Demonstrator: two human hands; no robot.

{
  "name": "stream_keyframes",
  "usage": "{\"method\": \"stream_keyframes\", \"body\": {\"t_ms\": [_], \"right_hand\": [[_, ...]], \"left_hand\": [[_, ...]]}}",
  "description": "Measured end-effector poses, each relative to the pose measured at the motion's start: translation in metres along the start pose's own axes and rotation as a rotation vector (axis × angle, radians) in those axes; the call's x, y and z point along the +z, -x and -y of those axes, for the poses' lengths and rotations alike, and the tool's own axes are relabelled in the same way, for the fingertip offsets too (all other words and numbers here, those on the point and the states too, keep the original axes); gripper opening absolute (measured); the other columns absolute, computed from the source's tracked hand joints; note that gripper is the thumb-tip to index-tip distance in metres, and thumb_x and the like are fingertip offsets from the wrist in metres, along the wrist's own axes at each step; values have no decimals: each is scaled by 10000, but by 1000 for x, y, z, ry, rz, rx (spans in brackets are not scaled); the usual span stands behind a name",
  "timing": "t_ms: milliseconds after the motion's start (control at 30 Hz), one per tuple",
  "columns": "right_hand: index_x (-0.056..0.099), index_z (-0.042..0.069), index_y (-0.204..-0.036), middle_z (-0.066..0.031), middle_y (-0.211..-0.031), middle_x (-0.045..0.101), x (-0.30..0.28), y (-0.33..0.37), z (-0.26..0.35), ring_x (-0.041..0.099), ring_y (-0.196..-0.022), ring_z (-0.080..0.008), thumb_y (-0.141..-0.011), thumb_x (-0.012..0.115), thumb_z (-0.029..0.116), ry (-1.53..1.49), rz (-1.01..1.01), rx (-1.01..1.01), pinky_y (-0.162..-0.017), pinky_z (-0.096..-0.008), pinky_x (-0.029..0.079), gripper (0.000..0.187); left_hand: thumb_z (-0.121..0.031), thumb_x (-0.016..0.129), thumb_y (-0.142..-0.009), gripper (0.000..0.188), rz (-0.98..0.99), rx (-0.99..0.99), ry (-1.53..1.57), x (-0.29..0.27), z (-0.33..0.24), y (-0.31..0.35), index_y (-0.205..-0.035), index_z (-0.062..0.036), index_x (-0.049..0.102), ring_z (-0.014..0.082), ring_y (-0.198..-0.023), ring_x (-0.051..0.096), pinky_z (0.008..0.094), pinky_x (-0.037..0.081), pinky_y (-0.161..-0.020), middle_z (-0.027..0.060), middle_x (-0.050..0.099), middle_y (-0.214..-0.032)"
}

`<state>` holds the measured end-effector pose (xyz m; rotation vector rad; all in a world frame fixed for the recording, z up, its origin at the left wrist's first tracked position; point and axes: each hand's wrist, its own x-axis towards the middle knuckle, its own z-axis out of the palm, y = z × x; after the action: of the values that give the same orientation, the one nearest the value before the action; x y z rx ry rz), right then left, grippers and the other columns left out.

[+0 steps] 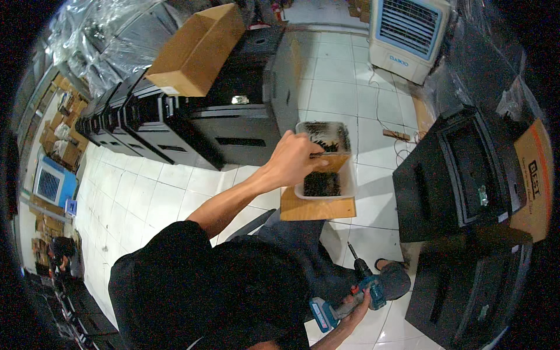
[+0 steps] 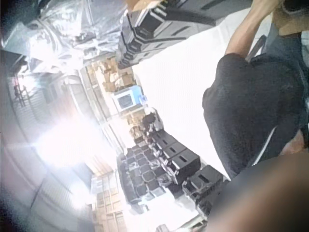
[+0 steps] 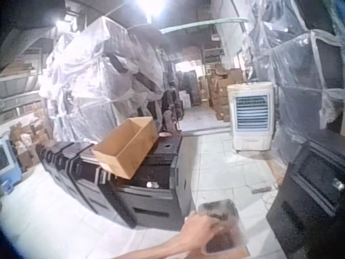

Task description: The person walks through a workshop and uses a cordless drill to fasten screws into the back panel of a large black speaker. The person retrieves screws from a small plastic container and secures them into the speaker enclosure.

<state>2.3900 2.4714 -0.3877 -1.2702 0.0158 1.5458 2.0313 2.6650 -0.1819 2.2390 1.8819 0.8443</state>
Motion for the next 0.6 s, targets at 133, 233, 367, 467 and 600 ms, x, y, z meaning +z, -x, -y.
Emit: {"method": "stream_keyframes", "body": {"t_ms": [133, 233, 367, 467, 600], "right_hand": [[496, 90, -1029, -90, -785, 609, 3, 17, -10, 488, -467, -131, -860, 596, 336, 47, 49, 88, -385, -237, 393, 314], [510, 89, -1026, -85, -783, 615, 7, 27, -16, 502, -472, -133, -862, 592, 335, 112, 75, 113, -389, -239, 403, 306], [518, 76, -1009, -89, -783, 623, 8, 35, -22, 505, -467, -134, -872, 578, 330, 189, 163, 151, -388, -244, 411, 295], [487, 102, -995, -111, -789, 624, 15, 43, -26, 495, -462, -139, -869, 587, 331, 217, 211, 193, -392, -247, 410, 280], [476, 114, -984, -119, -794, 622, 33, 56, -28, 491, -469, -137, -867, 596, 324, 301, 277, 243, -405, -247, 411, 269]], "left_hand": [[-252, 693, -745, 246, 12, -138, -72, -32, 16, 57, -863, -36, 706, 341, -653, 577, 416, 401, -718, 199, 593, -653], [-269, 691, -742, 245, -34, -230, -173, -49, 23, 101, -850, -49, 709, 354, -642, 580, 415, 417, -704, 218, 598, -681], [-250, 706, -720, 253, -93, -337, -185, -67, 39, 159, -858, -38, 708, 359, -637, 614, 406, 476, -638, 223, 618, -713], [-188, 710, -712, 232, -111, -544, -62, -88, 47, 202, -870, -19, 703, 311, -600, 642, 361, 502, -584, 218, 623, -672], [-182, 707, -724, 244, -206, -697, -168, -106, 59, 261, -899, -11, 701, 280, -535, 623, 363, 501, -571, 200, 622, -632]]}}
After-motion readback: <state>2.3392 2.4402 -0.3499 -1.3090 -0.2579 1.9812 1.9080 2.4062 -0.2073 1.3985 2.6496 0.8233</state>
